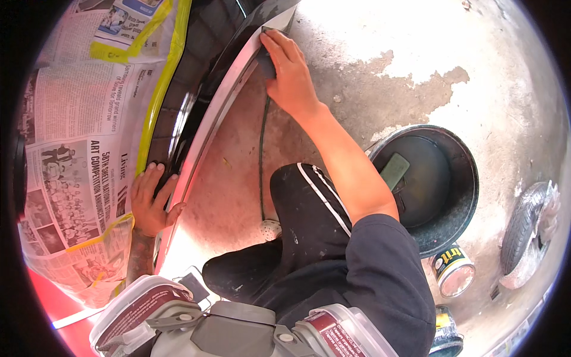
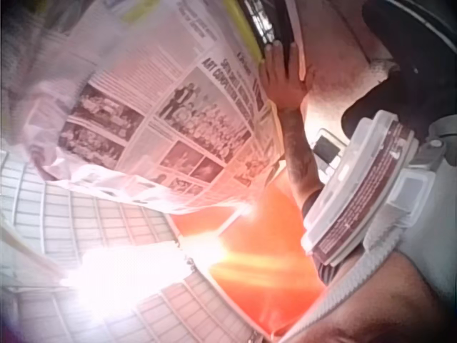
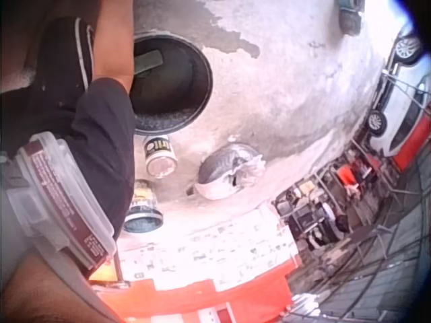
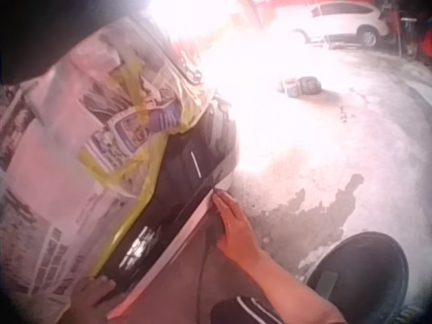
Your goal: The person dips sandpaper into a bucket of water and sands the edge of a car panel by hand.
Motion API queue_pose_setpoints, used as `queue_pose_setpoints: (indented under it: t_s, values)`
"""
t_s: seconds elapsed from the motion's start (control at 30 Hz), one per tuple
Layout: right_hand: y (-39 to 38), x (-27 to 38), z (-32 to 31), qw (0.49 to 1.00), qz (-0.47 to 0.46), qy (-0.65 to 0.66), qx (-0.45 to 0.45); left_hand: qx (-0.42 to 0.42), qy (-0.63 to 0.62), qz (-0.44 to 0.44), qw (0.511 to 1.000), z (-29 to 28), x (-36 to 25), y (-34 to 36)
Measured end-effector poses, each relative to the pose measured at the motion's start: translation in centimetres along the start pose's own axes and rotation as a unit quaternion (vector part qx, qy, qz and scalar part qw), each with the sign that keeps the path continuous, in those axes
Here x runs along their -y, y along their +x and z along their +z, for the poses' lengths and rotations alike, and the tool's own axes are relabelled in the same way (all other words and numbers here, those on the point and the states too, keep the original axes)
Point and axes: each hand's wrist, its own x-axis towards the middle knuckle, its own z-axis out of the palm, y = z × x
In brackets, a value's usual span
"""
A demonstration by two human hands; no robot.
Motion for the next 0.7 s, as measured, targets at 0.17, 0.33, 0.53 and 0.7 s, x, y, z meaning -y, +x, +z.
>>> queue_pose_setpoints:
  t_s: [0.17, 0.33, 0.53, 0.7]
  values:
    - [1.3, -0.7, -0.6, 0.987, -0.149, -0.052, 0.041, -0.002, 0.000, 0.002, 1.000, 0.0, 0.0, 0.0]
    - [2.6, -2.1, -0.8, 0.980, -0.187, -0.070, 0.014, 0.000, 0.005, 0.004, 1.000, 0.0, 0.0, 0.0]
    - [2.4, -2.1, -0.7, 0.981, -0.186, -0.046, 0.025, 0.000, -0.002, 0.007, 1.000, 0.0, 0.1, 0.1]
    - [2.4, -2.5, -0.5, 0.995, 0.009, 0.091, -0.037, -0.001, 0.001, 0.007, 1.000, -0.1, 0.0, 0.1]
